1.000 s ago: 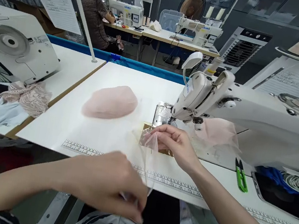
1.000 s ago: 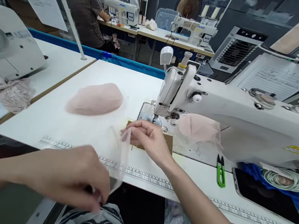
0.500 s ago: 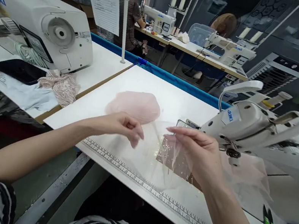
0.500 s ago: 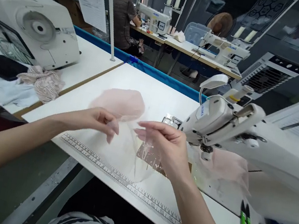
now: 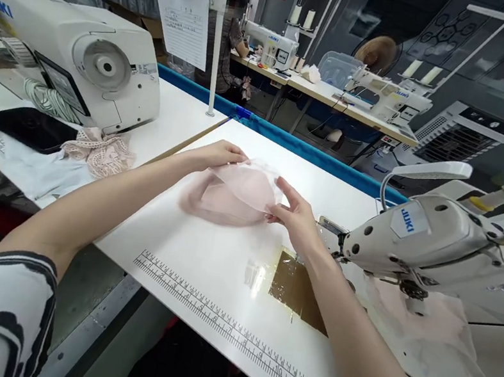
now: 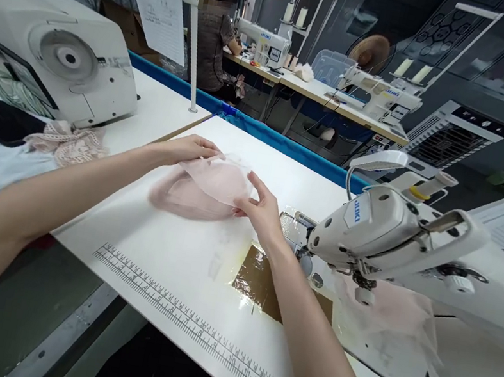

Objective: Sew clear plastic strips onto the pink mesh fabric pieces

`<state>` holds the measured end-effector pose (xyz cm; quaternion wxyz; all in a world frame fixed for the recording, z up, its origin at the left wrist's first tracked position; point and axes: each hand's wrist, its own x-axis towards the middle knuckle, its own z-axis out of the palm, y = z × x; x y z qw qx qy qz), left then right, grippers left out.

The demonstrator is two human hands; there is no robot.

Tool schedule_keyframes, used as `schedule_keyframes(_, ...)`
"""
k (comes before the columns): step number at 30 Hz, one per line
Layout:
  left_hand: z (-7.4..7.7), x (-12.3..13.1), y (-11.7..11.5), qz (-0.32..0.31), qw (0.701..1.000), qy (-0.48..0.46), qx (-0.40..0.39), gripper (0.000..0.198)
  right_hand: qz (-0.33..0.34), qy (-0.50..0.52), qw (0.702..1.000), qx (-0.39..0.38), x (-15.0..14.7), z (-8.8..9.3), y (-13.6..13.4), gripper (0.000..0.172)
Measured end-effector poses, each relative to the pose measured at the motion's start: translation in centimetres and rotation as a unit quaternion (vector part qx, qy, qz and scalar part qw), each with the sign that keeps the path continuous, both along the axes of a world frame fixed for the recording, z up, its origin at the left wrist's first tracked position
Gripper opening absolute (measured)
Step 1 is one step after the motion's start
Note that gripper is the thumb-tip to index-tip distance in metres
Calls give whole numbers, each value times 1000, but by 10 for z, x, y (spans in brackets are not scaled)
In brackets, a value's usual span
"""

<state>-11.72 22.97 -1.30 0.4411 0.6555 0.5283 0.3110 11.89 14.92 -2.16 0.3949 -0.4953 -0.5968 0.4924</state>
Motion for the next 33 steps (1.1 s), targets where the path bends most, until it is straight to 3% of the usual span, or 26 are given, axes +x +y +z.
schedule_keyframes(3, -2, -7, -9, -5, 1000, 17, 15, 45, 14, -5, 1000, -24, 1, -4, 2, 79)
schedule_keyframes(6, 11, -14, -28, -47, 994, 43, 88, 44, 20, -1, 999, -30, 2, -5, 4, 78)
schedule_keyframes(9, 24, -21, -48, -149, 966, 135, 164, 39, 16, 5, 999, -42, 1, -5, 5, 79)
schedule_keyframes(13, 28, -41, -66, -209, 925, 275, 162, 50, 7, 15, 998, -67, 0, -3, 3, 82)
schedule_keyframes(15, 28, -53, -73, -187, 898, 362, 169, 60, 10, 23, 997, -74, 0, -2, 3, 82)
schedule_keyframes(17, 28, -58, -81, -110, 879, 416, 207, 63, 16, 33, 996, -79, 0, -2, 3, 83)
schedule_keyframes(20, 28, -46, -93, 7, 896, 344, 281, 46, 17, 50, 995, -83, -1, -5, 2, 85)
schedule_keyframes(23, 21, -16, -103, -19, 925, 240, 294, 37, 5, 45, 996, -79, -3, -10, 1, 90)
schedule_keyframes(27, -3, 9, -105, -96, 925, 281, 237, 71, 6, -5, 997, -78, -4, -14, -2, 97)
schedule_keyframes(30, -21, 3, -101, -126, 924, 297, 206, 87, 13, -49, 996, -77, -3, -15, -2, 95)
schedule_keyframes(33, -32, -12, -99, -126, 917, 285, 248, 79, 19, -80, 994, -68, 0, -17, 0, 94)
